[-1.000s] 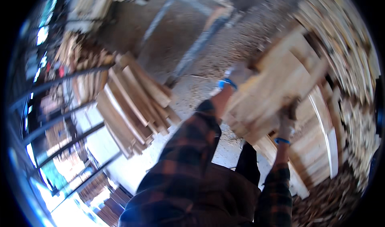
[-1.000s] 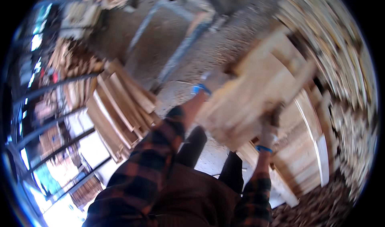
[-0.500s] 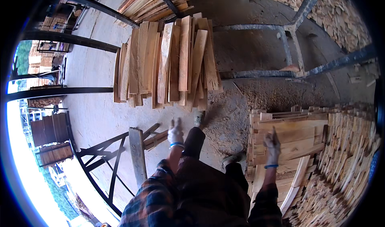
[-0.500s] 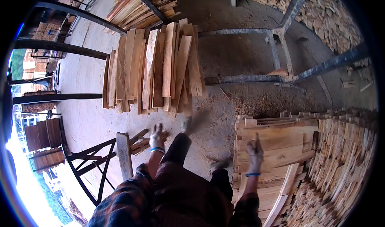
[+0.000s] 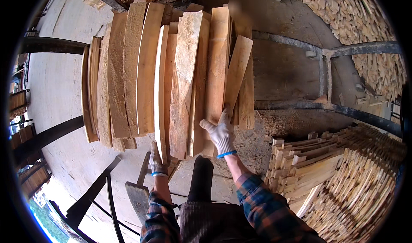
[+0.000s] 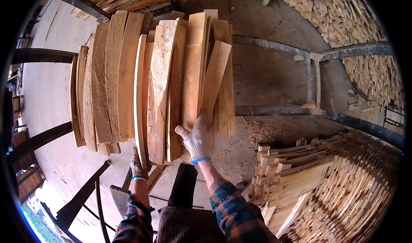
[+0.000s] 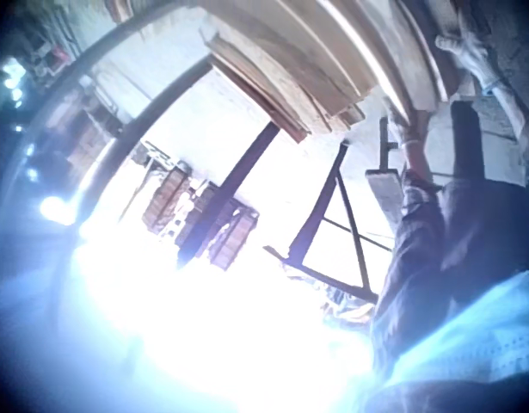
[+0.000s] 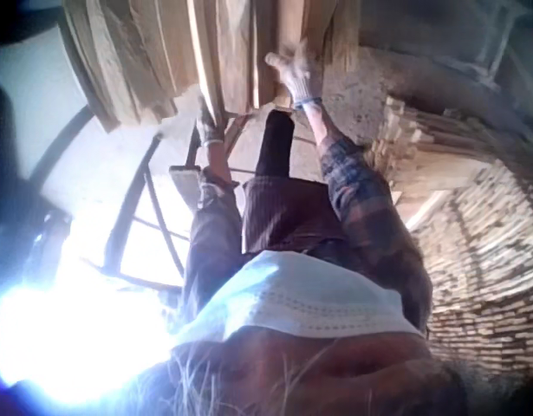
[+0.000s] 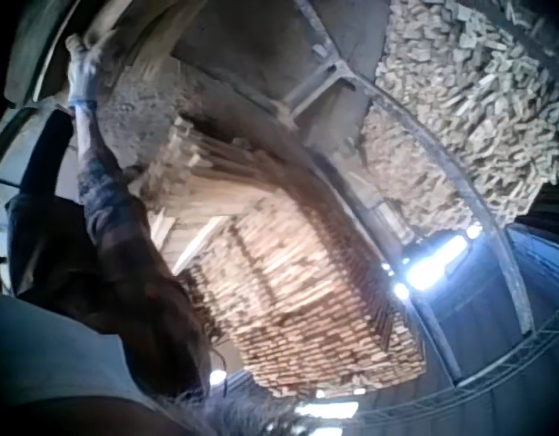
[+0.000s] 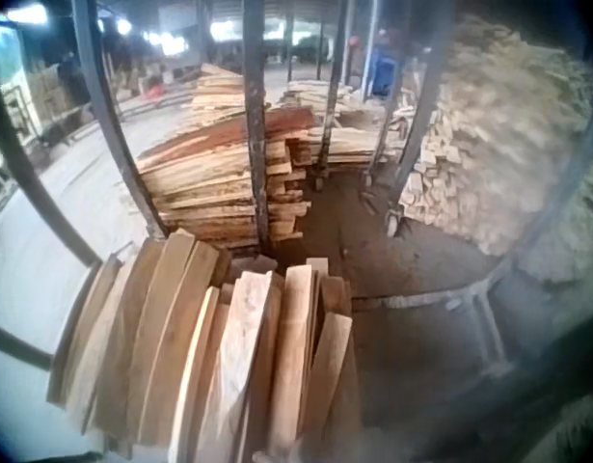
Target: The person repeatedly picks up bundles of wooden planks from a lower pile and stacks them onto a higher metal rack. The worker wears gloves and handles the lumber by hand, arranging the pieces to build up a neat stack on the rack.
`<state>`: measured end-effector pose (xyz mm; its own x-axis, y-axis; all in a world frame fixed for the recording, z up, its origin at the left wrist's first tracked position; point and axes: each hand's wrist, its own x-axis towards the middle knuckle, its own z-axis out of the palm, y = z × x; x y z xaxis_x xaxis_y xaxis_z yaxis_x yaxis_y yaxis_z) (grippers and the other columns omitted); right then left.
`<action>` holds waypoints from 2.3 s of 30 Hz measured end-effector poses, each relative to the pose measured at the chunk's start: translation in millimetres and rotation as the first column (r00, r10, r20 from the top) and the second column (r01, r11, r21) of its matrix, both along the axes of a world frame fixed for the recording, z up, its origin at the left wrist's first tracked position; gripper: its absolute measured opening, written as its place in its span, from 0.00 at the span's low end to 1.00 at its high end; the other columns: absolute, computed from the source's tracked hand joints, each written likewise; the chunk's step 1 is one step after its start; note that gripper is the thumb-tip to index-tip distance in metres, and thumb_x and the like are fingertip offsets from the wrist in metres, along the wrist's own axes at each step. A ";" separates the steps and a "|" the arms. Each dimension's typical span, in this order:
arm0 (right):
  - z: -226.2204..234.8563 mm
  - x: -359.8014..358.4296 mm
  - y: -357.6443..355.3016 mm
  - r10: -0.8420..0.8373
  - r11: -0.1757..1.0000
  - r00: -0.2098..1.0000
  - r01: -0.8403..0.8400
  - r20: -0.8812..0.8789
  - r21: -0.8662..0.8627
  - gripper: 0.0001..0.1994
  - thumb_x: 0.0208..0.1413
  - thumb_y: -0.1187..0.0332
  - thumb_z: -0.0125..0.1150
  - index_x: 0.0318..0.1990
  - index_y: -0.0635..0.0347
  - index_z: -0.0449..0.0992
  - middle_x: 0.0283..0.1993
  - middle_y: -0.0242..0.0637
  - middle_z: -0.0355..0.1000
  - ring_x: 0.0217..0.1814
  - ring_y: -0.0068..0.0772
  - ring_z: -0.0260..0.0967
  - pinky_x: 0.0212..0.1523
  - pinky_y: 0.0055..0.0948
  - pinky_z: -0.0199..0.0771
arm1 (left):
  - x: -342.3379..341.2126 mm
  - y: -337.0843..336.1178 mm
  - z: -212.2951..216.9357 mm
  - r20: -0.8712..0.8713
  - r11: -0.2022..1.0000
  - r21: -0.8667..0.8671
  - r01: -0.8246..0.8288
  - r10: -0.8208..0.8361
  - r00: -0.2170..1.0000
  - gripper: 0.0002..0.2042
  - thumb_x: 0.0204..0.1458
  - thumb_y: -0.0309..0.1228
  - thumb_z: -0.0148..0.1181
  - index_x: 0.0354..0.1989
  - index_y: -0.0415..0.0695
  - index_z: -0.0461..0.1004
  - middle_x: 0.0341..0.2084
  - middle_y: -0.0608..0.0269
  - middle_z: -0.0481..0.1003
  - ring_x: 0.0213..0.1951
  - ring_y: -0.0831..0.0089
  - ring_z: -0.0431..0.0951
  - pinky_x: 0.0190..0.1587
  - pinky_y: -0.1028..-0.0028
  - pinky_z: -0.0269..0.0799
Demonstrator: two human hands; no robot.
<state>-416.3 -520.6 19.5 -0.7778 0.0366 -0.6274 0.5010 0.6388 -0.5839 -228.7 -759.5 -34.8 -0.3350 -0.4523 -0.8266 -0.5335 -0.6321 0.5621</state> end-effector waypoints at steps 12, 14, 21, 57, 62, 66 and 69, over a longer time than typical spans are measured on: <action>-53.0 -28.9 68.5 -0.107 0.940 0.985 0.144 0.135 -0.309 0.43 0.44 0.53 0.72 0.63 0.66 0.56 0.47 0.55 0.71 0.41 0.37 0.73 0.43 0.31 0.76 | -30.7 32.1 -3.4 0.089 0.712 -0.205 0.672 -0.670 0.737 0.24 0.59 0.51 0.46 0.43 0.38 0.71 0.33 0.43 0.75 0.36 0.48 0.77 0.36 0.63 0.75; 6.4 -41.7 26.3 0.175 0.983 0.979 -0.179 0.105 0.035 0.48 0.46 0.41 0.62 0.65 0.71 0.52 0.44 0.57 0.73 0.41 0.48 0.74 0.42 0.36 0.77 | -11.7 27.5 -12.4 0.118 0.885 -0.068 0.462 -0.452 0.884 0.25 0.59 0.52 0.47 0.43 0.37 0.71 0.33 0.44 0.75 0.36 0.48 0.78 0.36 0.64 0.75; 76.8 -28.7 25.1 0.563 0.751 0.826 -0.497 -0.030 0.434 0.52 0.50 0.32 0.50 0.67 0.72 0.46 0.41 0.60 0.71 0.36 0.53 0.74 0.29 0.46 0.75 | 46.6 55.3 -10.7 0.342 -0.102 -0.823 0.559 -0.875 0.343 0.24 0.50 0.41 0.58 0.51 0.37 0.67 0.34 0.47 0.76 0.34 0.56 0.79 0.36 0.68 0.77; 5.8 32.6 125.0 0.027 0.896 0.970 0.084 0.243 -0.436 0.63 0.29 0.21 0.56 0.61 0.74 0.59 0.63 0.53 0.61 0.67 0.47 0.55 0.65 0.35 0.55 | -45.8 118.9 0.7 -0.286 0.962 0.133 0.239 -0.194 0.938 0.36 0.54 0.63 0.43 0.57 0.41 0.63 0.44 0.56 0.73 0.44 0.62 0.76 0.47 0.62 0.75; 35.6 73.3 135.3 0.027 0.862 0.984 0.066 0.176 -0.502 0.42 0.45 0.37 0.62 0.56 0.67 0.67 0.51 0.49 0.72 0.54 0.38 0.69 0.52 0.33 0.69 | 40.1 103.1 -18.1 -0.023 0.537 -0.583 0.609 -0.761 0.648 0.21 0.60 0.41 0.48 0.56 0.41 0.63 0.42 0.57 0.73 0.39 0.65 0.78 0.41 0.70 0.77; 64.8 130.3 158.6 0.203 0.782 0.959 -0.037 0.198 -0.622 0.34 0.47 0.41 0.64 0.48 0.66 0.72 0.40 0.45 0.75 0.43 0.34 0.73 0.41 0.33 0.75 | 102.8 102.3 -17.9 -0.437 0.918 0.302 0.257 -0.106 0.893 0.18 0.61 0.38 0.47 0.54 0.39 0.64 0.40 0.61 0.76 0.35 0.70 0.78 0.41 0.77 0.76; 62.7 111.1 137.9 0.622 0.783 0.742 -0.590 0.250 -0.197 0.40 0.44 0.34 0.61 0.46 0.70 0.72 0.34 0.49 0.75 0.35 0.37 0.75 0.35 0.35 0.76 | 88.2 104.6 -23.5 -0.210 0.939 0.291 0.183 -0.125 0.970 0.23 0.61 0.47 0.44 0.50 0.38 0.66 0.39 0.62 0.77 0.34 0.70 0.78 0.38 0.76 0.76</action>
